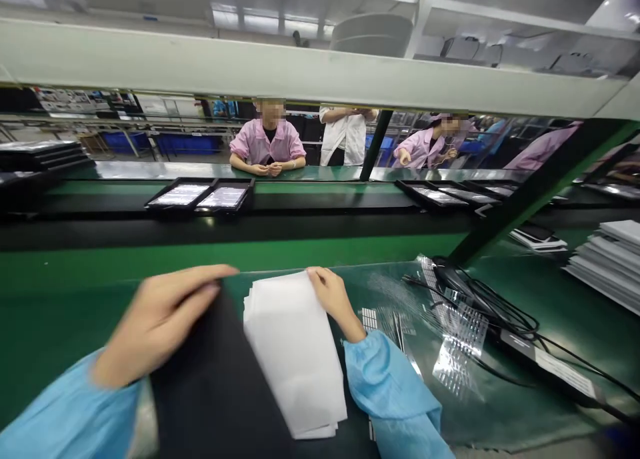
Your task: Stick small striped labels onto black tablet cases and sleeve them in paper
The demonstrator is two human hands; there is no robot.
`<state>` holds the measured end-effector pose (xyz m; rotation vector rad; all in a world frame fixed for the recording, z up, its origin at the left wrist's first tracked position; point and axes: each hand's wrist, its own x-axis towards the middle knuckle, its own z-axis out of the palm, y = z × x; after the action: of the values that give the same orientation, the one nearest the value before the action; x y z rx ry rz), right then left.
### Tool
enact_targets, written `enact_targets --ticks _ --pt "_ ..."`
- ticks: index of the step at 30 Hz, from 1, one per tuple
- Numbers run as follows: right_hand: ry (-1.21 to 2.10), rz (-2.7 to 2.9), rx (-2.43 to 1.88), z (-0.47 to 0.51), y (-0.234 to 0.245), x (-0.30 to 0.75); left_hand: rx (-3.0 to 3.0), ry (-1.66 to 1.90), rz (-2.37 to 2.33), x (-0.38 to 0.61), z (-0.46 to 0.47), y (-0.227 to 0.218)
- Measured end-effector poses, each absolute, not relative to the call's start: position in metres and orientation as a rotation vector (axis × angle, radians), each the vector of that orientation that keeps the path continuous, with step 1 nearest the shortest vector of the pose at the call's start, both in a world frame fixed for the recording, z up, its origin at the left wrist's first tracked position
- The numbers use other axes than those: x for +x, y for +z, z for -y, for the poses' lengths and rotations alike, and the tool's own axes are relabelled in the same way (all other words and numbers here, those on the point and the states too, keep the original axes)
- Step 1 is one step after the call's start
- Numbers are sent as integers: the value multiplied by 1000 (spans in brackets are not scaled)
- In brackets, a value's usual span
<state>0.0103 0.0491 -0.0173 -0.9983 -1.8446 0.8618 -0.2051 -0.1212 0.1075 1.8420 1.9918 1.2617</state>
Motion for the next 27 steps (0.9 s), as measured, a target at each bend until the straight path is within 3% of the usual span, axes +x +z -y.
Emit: enact_targets --ticks 3,6,12,17,21,27 --pt "864 1763 -1094 -44 -24 13 2386 634 -1591 -170 60 89" --pt "899 1666 -1199 -25 -34 29 2466 518 -1533 -140 9 55" --pt "1078 1519 -1336 32 -52 53 2172 798 -1806 -164 36 11" --pt "1505 1335 -1108 57 -49 25 913 1436 -1665 -177 117 -22" --pt "1659 1215 -1061 77 -50 -18 557 1535 -1580 -161 153 -25" --pt "1734 1117 -1056 110 -50 -63 666 1384 -1906 -204 183 -16"
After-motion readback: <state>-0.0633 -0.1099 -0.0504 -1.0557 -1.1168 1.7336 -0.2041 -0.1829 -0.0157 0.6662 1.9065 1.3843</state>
